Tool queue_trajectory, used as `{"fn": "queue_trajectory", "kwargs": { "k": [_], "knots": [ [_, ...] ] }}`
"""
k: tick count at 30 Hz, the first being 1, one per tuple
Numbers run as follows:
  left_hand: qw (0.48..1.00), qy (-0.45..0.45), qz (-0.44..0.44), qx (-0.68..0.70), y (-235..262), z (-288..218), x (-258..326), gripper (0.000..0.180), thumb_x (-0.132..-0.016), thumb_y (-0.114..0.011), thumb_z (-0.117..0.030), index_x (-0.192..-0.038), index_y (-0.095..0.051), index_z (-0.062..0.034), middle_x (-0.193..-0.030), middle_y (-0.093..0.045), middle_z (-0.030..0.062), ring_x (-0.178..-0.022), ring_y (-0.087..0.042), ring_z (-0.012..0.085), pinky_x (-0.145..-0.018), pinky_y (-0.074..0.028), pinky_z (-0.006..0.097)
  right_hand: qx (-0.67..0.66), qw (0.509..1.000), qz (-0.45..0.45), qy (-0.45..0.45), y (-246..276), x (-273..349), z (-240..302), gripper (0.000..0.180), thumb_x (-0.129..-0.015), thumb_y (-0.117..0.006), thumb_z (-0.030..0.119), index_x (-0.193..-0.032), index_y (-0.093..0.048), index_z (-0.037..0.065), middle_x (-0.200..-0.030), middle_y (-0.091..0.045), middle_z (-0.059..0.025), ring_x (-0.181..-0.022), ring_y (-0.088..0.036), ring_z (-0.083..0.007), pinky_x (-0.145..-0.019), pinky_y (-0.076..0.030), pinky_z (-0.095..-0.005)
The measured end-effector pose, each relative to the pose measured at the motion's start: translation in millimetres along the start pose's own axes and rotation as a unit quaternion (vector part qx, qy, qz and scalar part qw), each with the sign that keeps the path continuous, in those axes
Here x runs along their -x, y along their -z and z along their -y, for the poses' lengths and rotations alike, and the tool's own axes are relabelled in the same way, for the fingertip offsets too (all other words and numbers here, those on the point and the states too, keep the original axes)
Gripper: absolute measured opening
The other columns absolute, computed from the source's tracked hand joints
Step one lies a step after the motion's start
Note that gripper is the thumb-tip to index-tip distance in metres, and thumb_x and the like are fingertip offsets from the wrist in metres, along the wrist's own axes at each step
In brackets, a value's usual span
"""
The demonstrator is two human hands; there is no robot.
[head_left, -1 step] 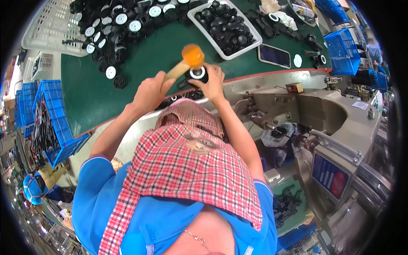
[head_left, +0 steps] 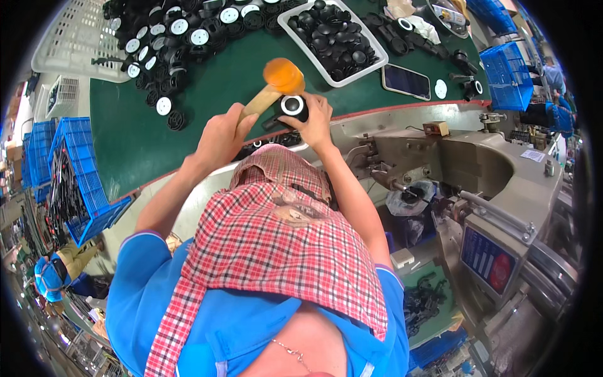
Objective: The person assembles small black shoe components by inserting white circular inserts into them using a press machine and a rubber mallet. The person repeatedly picks up parts, places them in the machine, operates the press, and taps the assembled parts with the mallet before moving them aside.
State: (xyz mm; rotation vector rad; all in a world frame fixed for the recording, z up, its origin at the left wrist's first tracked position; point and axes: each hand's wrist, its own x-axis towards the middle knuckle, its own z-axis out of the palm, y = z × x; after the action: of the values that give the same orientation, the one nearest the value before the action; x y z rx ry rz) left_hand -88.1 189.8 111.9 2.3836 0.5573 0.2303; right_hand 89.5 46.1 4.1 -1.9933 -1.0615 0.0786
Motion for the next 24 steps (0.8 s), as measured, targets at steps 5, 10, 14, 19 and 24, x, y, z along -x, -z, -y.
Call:
{"fn": "queue_trajectory", "kwargs": {
  "k": [5, 10, 14, 19, 24],
  "knots": [
    [0.991, 0.024, 0.069, -0.112, -27.0, 20.5, 21.9, 0.032, -0.096, -0.056, -0.033, -0.09, -0.047, -0.0028, -0.069, -0.062, 0.0213, -0.064, -0.061, 0.0438, -0.053, -0.048, 0.051, 0.0, 1.0, 0.022, -0.008, -1.0, 1.2, 3.1, 0.069, -0.063, -0.086, 0.039, -0.119, -0.06, 0.009, -0.111, -0.063, -0.0102, -0.112, -0.05, -0.0325, -0.098, -0.033, -0.0444],
    [0.996, -0.016, -0.043, -0.082, -27.2, 36.5, -4.8, 0.036, -0.094, -0.059, -0.038, -0.092, -0.05, -0.0036, -0.074, -0.065, 0.0198, -0.068, -0.064, 0.0423, -0.055, -0.05, 0.051, -0.003, 1.0, 0.018, 0.001, -2.1, 1.0, -1.5, 0.068, -0.063, -0.086, 0.034, -0.12, -0.059, 0.011, -0.114, -0.063, -0.0094, -0.111, -0.051, -0.0336, -0.097, -0.034, -0.0463],
    [0.979, 0.062, -0.116, -0.159, -25.4, 67.2, -45.3, 0.029, -0.094, -0.061, -0.031, -0.102, -0.055, -0.004, -0.091, -0.065, 0.0185, -0.077, -0.064, 0.0409, -0.059, -0.049, 0.049, -0.094, 0.995, 0.034, -0.011, 6.7, 4.2, -4.6, 0.068, -0.066, -0.085, 0.028, -0.125, -0.056, 0.01, -0.114, -0.063, -0.0094, -0.107, -0.056, -0.0309, -0.094, -0.04, -0.0423],
    [0.968, -0.205, -0.135, -0.059, -27.1, 15.7, -57.3, 0.034, -0.088, -0.064, -0.025, -0.114, -0.058, -0.0035, -0.115, -0.057, 0.0179, -0.098, -0.058, 0.0369, -0.086, -0.046, 0.045, -0.344, 0.931, 0.082, -0.095, 66.7, 32.1, 33.0, 0.072, -0.071, -0.078, -0.005, -0.135, -0.05, 0.008, -0.138, -0.049, -0.0062, -0.119, -0.054, -0.0163, -0.099, -0.047, -0.0307],
    [0.958, -0.104, 0.093, 0.252, -78.7, -22.7, -28.2, 0.024, -0.1, -0.05, -0.02, -0.099, -0.059, 0.0024, -0.071, -0.059, 0.0173, -0.063, -0.059, 0.0312, -0.06, -0.045, 0.038, -0.401, 0.902, -0.038, -0.154, 79.6, 71.1, 61.1, 0.062, -0.081, -0.072, -0.001, -0.137, -0.044, 0.003, -0.137, -0.047, -0.0089, -0.122, -0.05, -0.0182, -0.1, -0.045, -0.032]
  ]
}}
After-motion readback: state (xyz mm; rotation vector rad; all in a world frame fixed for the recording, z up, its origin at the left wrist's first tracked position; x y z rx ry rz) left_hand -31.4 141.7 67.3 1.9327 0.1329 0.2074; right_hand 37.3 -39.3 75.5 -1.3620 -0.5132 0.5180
